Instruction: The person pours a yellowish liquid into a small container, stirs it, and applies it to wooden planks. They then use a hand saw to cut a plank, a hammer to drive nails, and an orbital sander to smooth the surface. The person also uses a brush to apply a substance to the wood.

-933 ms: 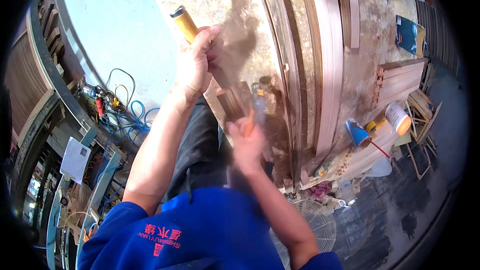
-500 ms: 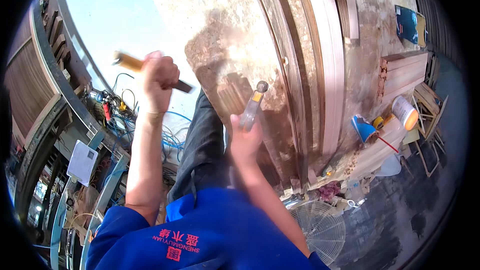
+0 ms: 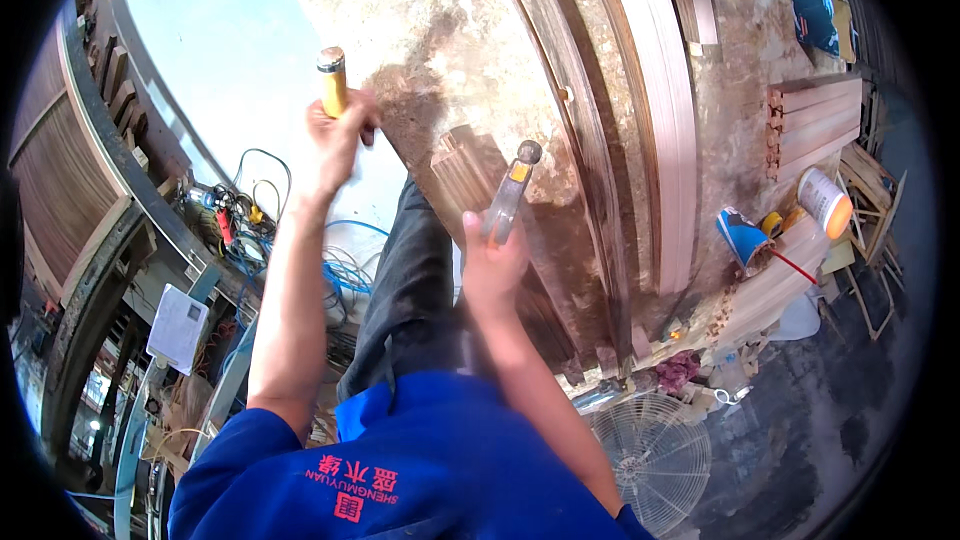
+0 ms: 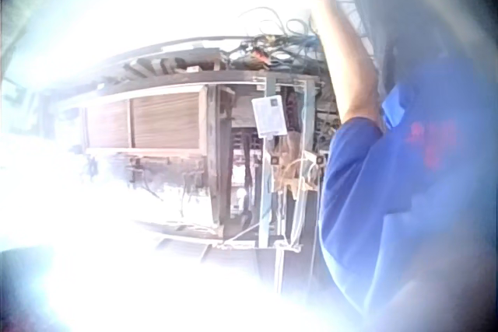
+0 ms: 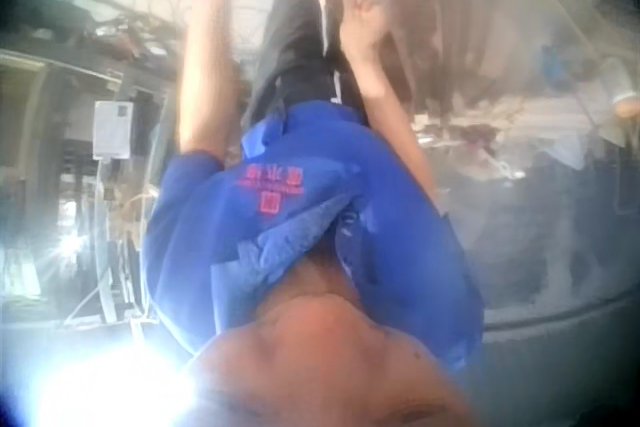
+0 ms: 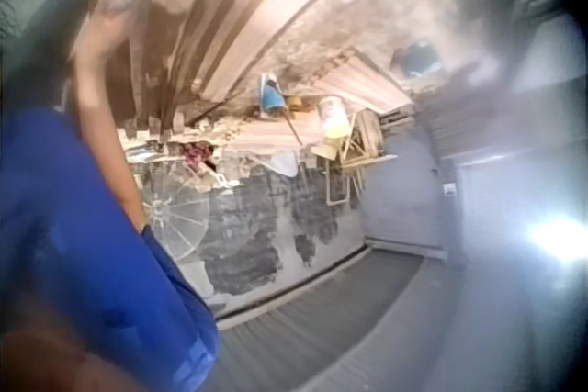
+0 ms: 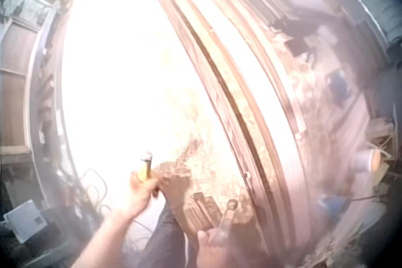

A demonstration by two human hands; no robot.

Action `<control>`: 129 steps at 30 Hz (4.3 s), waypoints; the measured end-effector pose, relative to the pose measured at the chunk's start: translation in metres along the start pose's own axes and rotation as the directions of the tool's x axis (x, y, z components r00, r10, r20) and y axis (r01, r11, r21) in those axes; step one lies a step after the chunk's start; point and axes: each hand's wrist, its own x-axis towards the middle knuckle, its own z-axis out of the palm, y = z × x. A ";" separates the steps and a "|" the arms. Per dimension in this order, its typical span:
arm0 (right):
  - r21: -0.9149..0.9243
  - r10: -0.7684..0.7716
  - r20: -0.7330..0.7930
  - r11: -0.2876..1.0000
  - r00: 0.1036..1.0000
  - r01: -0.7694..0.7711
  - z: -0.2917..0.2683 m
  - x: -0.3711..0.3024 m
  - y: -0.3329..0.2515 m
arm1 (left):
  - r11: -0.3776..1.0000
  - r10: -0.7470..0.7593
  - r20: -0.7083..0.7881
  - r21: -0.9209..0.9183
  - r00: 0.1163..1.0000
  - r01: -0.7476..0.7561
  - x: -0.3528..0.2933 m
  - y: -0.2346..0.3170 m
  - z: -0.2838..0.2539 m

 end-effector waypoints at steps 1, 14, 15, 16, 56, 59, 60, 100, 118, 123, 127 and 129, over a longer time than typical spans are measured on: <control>-0.009 -0.017 -0.011 1.000 1.000 0.016 0.000 -0.001 0.004 | 0.981 0.127 -0.059 0.155 0.990 -0.116 0.002 0.001 -0.010; -0.034 -0.026 0.002 0.999 1.000 0.026 0.001 -0.001 0.008 | 0.553 0.006 -0.029 -0.833 1.000 -0.027 0.027 0.043 0.052; -0.040 -0.034 0.005 0.999 0.999 0.034 0.000 -0.001 0.009 | 0.536 -0.006 -0.040 -0.844 0.999 -0.030 0.029 0.043 0.052; -0.056 -0.043 0.007 0.998 0.999 0.043 0.000 -0.001 0.012 | 0.522 0.023 -0.088 -0.848 0.996 -0.087 0.035 0.036 0.050; -0.673 0.402 0.674 -0.013 0.620 0.740 0.074 0.151 -0.368 | 0.666 -0.117 -0.061 -0.745 0.991 0.033 0.026 0.039 0.047; -0.145 -0.110 0.987 -0.311 0.116 0.939 0.040 0.220 -0.325 | 0.701 -0.053 -0.062 -0.713 0.997 -0.007 0.027 0.040 0.051; -0.060 -0.282 0.956 -0.467 -0.085 0.882 0.027 0.238 -0.310 | 0.715 -0.032 -0.021 -0.699 0.999 0.008 0.027 0.039 0.053; 0.080 0.108 0.129 0.990 0.986 -0.119 -0.036 0.021 0.021 | 0.996 0.088 0.122 0.005 0.989 -0.089 -0.001 0.002 0.035; 0.050 -0.004 -0.123 0.999 0.992 0.011 -0.141 -0.190 0.126 | 0.209 0.260 0.777 0.535 0.574 -0.819 -0.218 -0.008 0.145; 0.310 0.384 -0.448 0.914 0.807 -0.263 -0.207 -0.360 0.263 | -0.110 0.099 0.949 0.309 0.299 -0.945 -0.269 -0.079 0.249; 0.584 0.592 -0.605 0.784 0.532 -0.209 -0.235 -0.468 0.341 | -0.261 0.131 0.959 0.278 0.251 -0.925 -0.259 -0.094 0.276; 0.653 0.636 -0.590 0.738 0.498 -0.169 -0.238 -0.501 0.372 | -0.457 -0.046 0.958 0.232 0.284 -0.858 -0.253 -0.087 0.285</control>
